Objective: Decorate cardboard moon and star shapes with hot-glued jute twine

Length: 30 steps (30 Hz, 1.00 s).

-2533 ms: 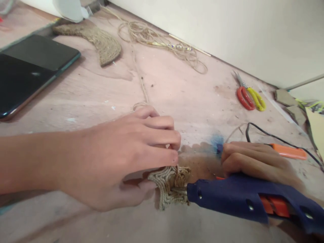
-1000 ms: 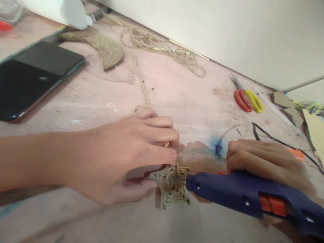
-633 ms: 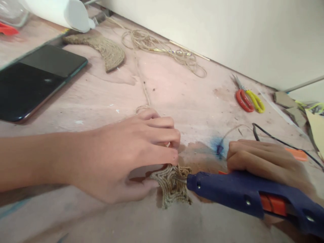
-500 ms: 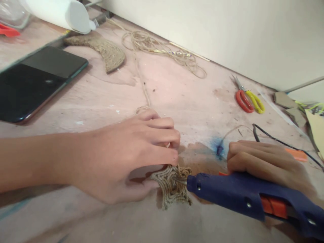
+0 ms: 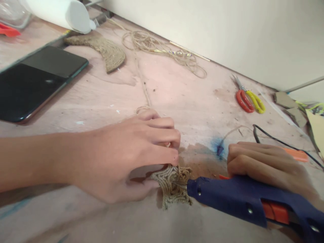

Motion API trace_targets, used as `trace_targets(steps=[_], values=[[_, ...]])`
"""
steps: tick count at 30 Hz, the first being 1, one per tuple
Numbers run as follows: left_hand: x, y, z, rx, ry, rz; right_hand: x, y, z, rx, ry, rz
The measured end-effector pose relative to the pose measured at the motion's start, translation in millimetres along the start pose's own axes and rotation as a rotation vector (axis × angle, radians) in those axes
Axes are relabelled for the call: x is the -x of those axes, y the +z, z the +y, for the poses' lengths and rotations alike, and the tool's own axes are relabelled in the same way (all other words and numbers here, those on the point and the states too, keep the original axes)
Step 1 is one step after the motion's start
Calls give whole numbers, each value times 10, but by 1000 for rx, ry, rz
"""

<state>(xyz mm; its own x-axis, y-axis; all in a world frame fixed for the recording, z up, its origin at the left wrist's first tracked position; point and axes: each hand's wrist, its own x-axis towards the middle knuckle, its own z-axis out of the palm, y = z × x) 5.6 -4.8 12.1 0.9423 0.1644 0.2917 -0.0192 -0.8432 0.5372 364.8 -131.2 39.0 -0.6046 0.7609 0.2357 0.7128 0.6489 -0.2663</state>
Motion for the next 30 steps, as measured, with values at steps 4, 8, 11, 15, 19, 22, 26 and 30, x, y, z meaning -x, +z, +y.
trace_targets(steps=[4,8,11,15,19,22,26,30], values=[[-5,-9,20,-9,-21,-5,4,77,38,-105,-24,50],[-13,-8,19,-6,-24,-5,3,87,40,-149,-35,22],[-15,-12,14,4,-12,-1,29,72,33,-106,-33,37],[-4,-23,19,7,-22,-8,34,71,45,-71,-54,47],[-2,-20,8,23,-3,-9,12,80,59,-111,-73,38],[-24,-16,-1,10,-7,-12,9,75,50,-113,-37,38],[-30,-27,7,7,-10,-14,-27,49,53,-110,-52,39],[-9,-57,44,10,-19,-12,-58,62,49,-90,-77,40]])
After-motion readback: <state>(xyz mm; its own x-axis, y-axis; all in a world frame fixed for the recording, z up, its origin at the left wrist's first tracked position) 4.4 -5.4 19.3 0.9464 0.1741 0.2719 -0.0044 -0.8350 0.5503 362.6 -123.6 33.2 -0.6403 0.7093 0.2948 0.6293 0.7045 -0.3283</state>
